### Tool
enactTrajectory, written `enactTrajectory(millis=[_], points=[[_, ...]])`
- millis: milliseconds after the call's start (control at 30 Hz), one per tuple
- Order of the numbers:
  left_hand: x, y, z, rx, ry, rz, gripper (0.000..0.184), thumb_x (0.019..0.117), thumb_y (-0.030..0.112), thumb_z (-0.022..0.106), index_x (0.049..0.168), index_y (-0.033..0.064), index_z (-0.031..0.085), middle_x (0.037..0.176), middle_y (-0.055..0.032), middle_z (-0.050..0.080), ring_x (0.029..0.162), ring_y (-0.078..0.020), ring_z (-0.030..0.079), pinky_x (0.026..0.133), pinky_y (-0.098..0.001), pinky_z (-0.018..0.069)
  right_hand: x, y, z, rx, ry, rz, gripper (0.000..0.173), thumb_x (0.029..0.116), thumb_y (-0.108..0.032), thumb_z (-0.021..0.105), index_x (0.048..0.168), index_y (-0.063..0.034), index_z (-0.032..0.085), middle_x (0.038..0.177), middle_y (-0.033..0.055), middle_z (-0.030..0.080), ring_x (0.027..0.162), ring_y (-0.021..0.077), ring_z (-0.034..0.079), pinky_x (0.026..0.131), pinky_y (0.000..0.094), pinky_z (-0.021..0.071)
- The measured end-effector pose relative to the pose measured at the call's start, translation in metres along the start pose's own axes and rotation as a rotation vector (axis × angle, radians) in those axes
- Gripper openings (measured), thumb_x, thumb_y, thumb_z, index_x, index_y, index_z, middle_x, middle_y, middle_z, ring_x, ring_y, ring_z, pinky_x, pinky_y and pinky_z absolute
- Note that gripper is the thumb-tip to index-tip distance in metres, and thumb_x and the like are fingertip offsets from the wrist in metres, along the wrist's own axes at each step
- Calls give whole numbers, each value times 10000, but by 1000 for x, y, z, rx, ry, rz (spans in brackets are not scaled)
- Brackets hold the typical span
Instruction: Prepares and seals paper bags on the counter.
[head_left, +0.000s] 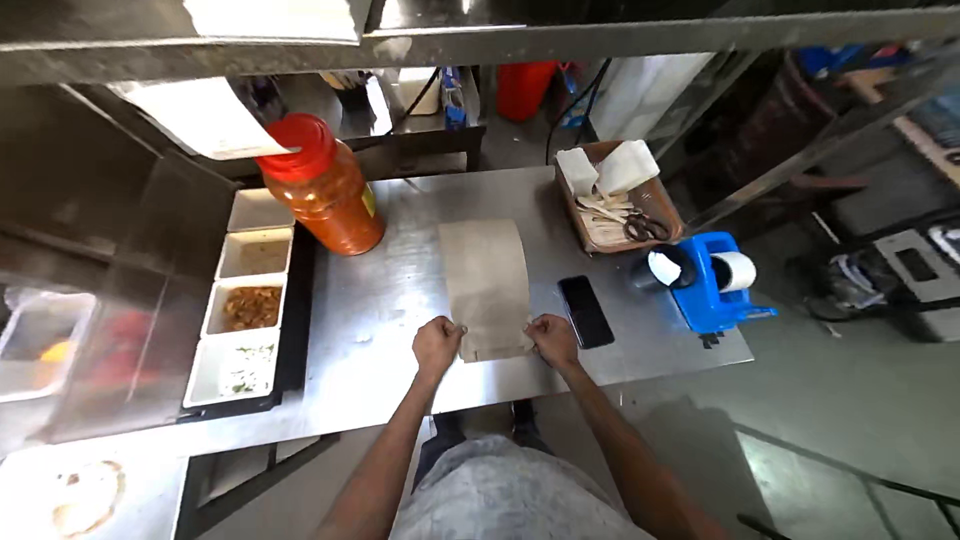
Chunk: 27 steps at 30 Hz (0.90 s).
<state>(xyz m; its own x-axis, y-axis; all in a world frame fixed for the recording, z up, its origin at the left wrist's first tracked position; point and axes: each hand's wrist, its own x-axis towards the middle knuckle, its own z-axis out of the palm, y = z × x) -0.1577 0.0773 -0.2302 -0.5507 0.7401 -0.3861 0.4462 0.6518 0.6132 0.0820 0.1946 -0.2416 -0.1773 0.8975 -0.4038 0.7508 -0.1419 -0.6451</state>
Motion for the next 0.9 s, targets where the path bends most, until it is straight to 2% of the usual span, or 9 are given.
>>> enactTrajectory(millis=[67,133,267,367,467,600,733,800,900], points=[[-3,-1,5,48,126,67,405,846,428,813,1051,113,661,955,-123,695,853,-345,688,708,-595,558,-4,-1,4,-147,135,-149,356,872,-347,807,1091,-106,662,924,132,695,789,330,686,678,576,565],[-8,-6,12,175,190,316,376,893,311,777,1196,119,665,1201,-144,648,1062,-337,664,827,-547,583,-4,8,3,-331,187,-447,375,905,-273,755,1246,-151,657,1210,141,637,1068,346,646,846,558,570],[-5,-39,19,527,-37,912,438,966,59,594,1339,274,676,1488,21,566,1424,-269,460,1111,-526,428,12,49,-8,-572,-27,-1018,508,920,-178,570,1399,-335,631,1521,-38,527,1439,282,429,1090,558,429],[7,-47,0,600,-165,1072,537,891,187,586,1418,280,630,1524,73,537,1481,-210,395,1252,-520,246,20,57,-28,-612,-152,-1146,573,892,-313,547,1464,-347,573,1619,-87,406,1533,228,286,1199,512,325],[13,-43,-8,654,-204,1136,502,954,351,525,1441,264,608,1534,39,535,1473,-215,422,1257,-511,249,22,63,-29,-630,-148,-1179,494,984,-482,495,1470,-412,547,1644,-100,360,1551,223,240,1223,506,286],[12,-54,6,535,-46,1211,352,1048,232,473,1297,150,709,1382,-29,665,1337,-240,584,1172,-438,428,14,64,-25,-600,-126,-1179,448,1041,-528,441,1440,-384,585,1623,-46,407,1540,263,281,1230,529,289],[-4,-48,9,291,-9,950,341,1053,206,462,1253,108,720,1311,-28,703,1297,-177,617,1118,-401,491,11,66,-20,-619,-49,-1147,560,1004,-665,397,1465,-386,548,1627,-80,396,1538,261,284,1202,597,293],[-7,-44,6,162,-8,805,346,1067,219,452,1245,109,728,1255,-41,726,1214,-166,665,1085,-415,516,10,61,-12,-583,34,-1138,505,1015,-597,443,1438,-357,582,1561,-81,489,1488,254,375,1153,580,360],[-4,-46,8,-11,20,703,315,1064,257,500,1184,102,747,1152,-52,741,1119,-163,686,1042,-407,532,15,49,-2,-376,139,-1128,312,962,-185,552,1202,-222,748,1311,-33,690,1333,269,547,1076,516,456]])
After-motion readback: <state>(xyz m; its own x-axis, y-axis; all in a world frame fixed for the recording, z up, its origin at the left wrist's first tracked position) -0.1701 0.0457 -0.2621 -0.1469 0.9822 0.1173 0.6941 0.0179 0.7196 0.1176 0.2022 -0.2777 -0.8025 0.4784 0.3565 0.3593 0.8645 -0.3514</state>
